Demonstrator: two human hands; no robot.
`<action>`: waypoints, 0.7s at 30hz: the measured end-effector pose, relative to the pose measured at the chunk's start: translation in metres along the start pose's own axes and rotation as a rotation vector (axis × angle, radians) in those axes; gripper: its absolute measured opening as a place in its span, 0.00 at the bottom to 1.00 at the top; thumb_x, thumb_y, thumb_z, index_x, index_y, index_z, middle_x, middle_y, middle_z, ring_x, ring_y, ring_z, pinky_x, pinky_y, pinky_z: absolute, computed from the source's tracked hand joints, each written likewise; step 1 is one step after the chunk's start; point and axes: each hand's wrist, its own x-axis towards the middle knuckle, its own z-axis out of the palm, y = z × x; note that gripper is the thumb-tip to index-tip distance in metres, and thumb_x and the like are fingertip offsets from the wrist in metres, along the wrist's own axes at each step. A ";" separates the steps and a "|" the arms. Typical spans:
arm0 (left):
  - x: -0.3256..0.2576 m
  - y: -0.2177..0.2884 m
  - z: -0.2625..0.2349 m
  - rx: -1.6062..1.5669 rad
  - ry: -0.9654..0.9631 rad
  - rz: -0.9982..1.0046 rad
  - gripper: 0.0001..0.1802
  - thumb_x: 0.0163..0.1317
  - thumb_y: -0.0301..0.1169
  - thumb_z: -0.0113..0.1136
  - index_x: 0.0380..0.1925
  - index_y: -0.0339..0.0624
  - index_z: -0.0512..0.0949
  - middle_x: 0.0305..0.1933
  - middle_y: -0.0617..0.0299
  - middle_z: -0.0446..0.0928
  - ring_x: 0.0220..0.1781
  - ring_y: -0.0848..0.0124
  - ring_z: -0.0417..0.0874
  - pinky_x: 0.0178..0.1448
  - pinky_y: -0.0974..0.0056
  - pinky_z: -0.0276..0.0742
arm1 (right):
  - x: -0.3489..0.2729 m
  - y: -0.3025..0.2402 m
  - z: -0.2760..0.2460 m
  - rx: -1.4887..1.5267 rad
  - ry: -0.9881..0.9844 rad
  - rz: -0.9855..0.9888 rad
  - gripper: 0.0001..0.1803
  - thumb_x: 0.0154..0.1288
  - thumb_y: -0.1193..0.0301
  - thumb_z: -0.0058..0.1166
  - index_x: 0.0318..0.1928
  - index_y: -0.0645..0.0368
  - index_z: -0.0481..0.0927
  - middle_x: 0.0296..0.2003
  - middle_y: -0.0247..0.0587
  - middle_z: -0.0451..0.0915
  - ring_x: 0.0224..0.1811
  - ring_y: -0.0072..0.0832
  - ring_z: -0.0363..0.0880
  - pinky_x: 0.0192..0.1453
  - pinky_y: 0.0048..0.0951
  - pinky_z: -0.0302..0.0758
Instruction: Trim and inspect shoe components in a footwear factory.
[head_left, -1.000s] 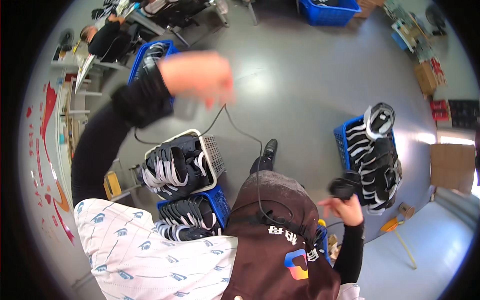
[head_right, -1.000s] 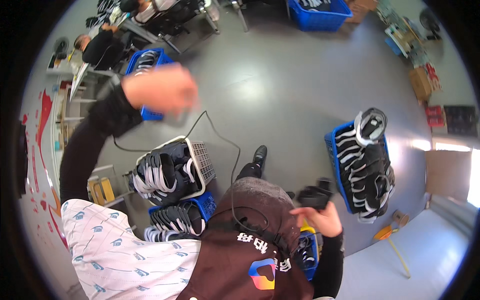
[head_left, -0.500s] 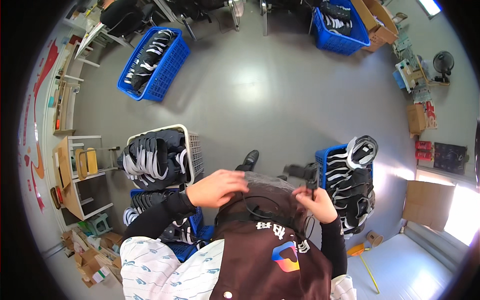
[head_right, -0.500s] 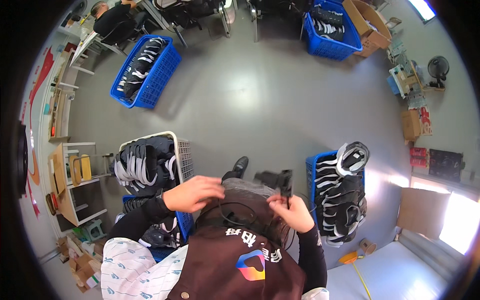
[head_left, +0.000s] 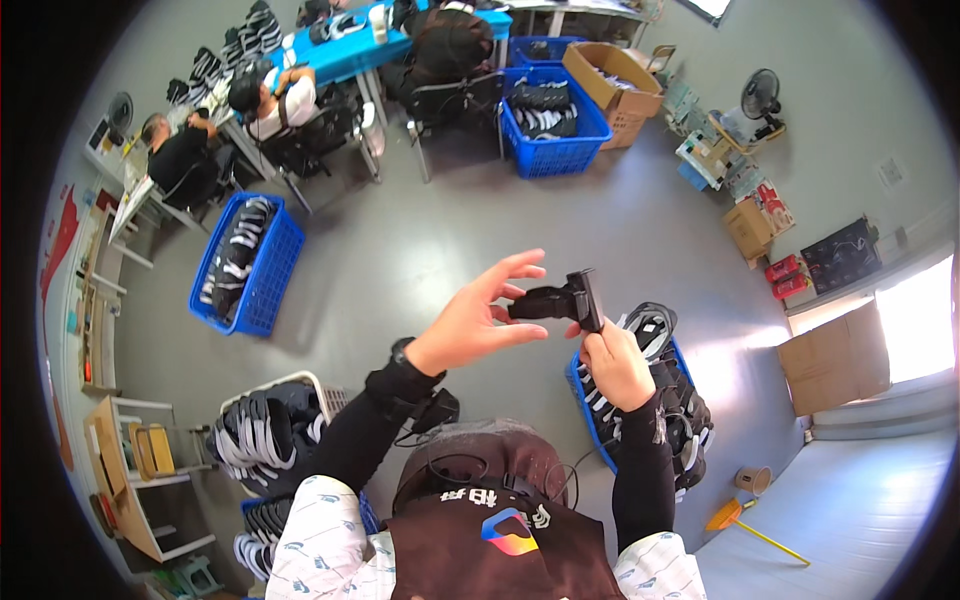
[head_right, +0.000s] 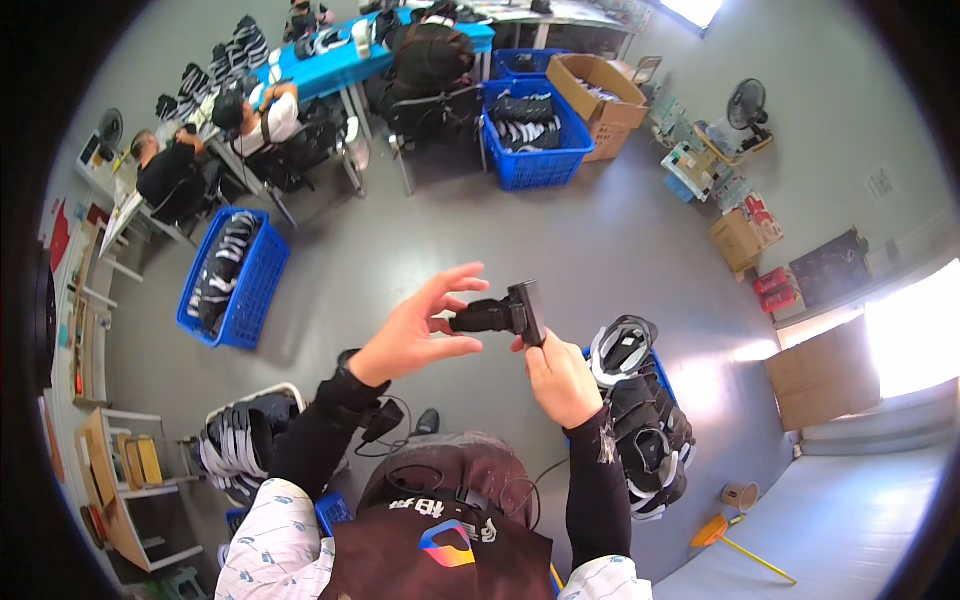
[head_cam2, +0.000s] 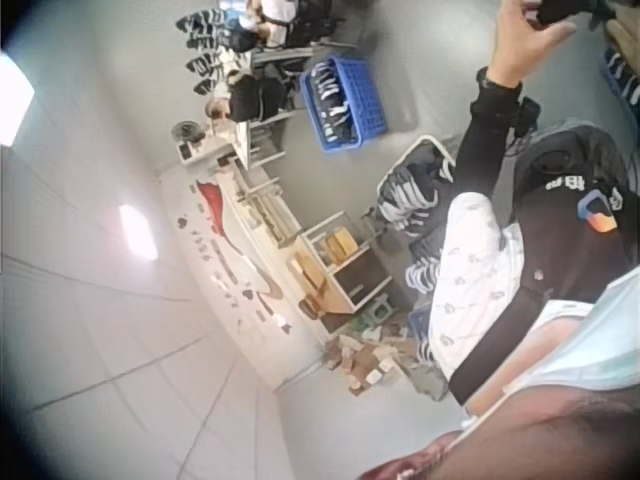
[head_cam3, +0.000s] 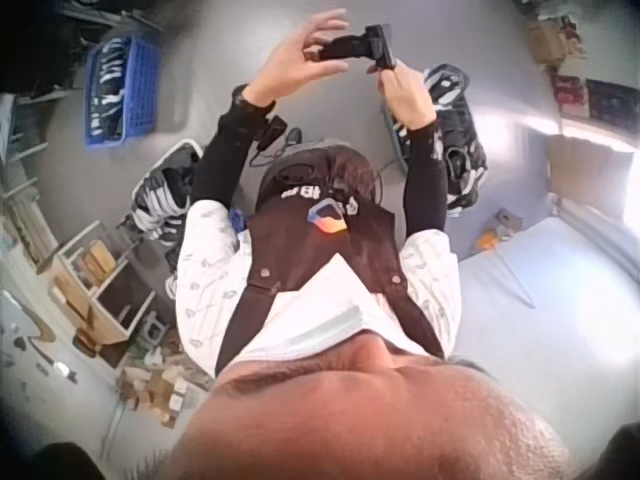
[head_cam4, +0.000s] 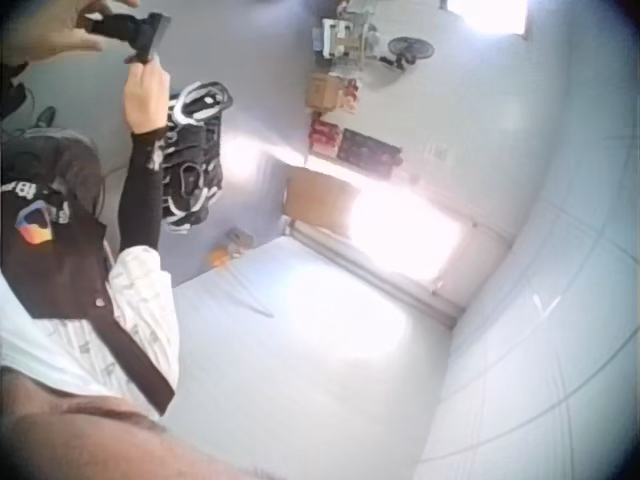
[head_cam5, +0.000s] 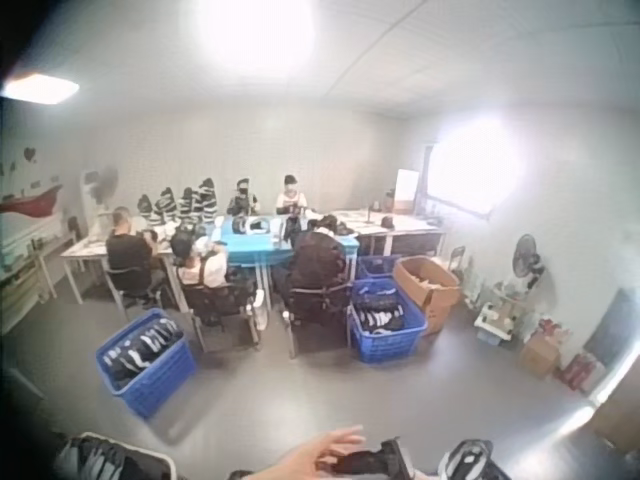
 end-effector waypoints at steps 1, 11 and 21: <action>0.011 0.007 0.014 0.254 0.000 0.102 0.36 0.60 0.24 0.75 0.69 0.44 0.73 0.68 0.56 0.74 0.57 0.64 0.83 0.57 0.60 0.84 | -0.001 0.000 -0.011 0.000 0.025 -0.010 0.16 0.77 0.69 0.40 0.42 0.65 0.82 0.20 0.28 0.69 0.20 0.17 0.64 0.25 0.25 0.61; 0.095 -0.034 0.062 0.492 0.055 0.551 0.08 0.60 0.23 0.75 0.35 0.38 0.83 0.49 0.59 0.80 0.42 0.72 0.82 0.44 0.72 0.74 | 0.032 0.056 -0.050 0.642 -0.188 0.482 0.15 0.70 0.71 0.47 0.47 0.70 0.81 0.23 0.36 0.76 0.16 0.26 0.67 0.23 0.27 0.69; 0.216 -0.059 0.011 0.119 -0.010 0.128 0.08 0.78 0.32 0.61 0.43 0.37 0.79 0.36 0.68 0.79 0.39 0.81 0.77 0.45 0.71 0.74 | 0.138 0.026 -0.011 -0.011 0.559 -0.247 0.20 0.72 0.89 0.39 0.60 0.68 0.77 0.52 0.53 0.84 0.54 0.43 0.87 0.60 0.35 0.82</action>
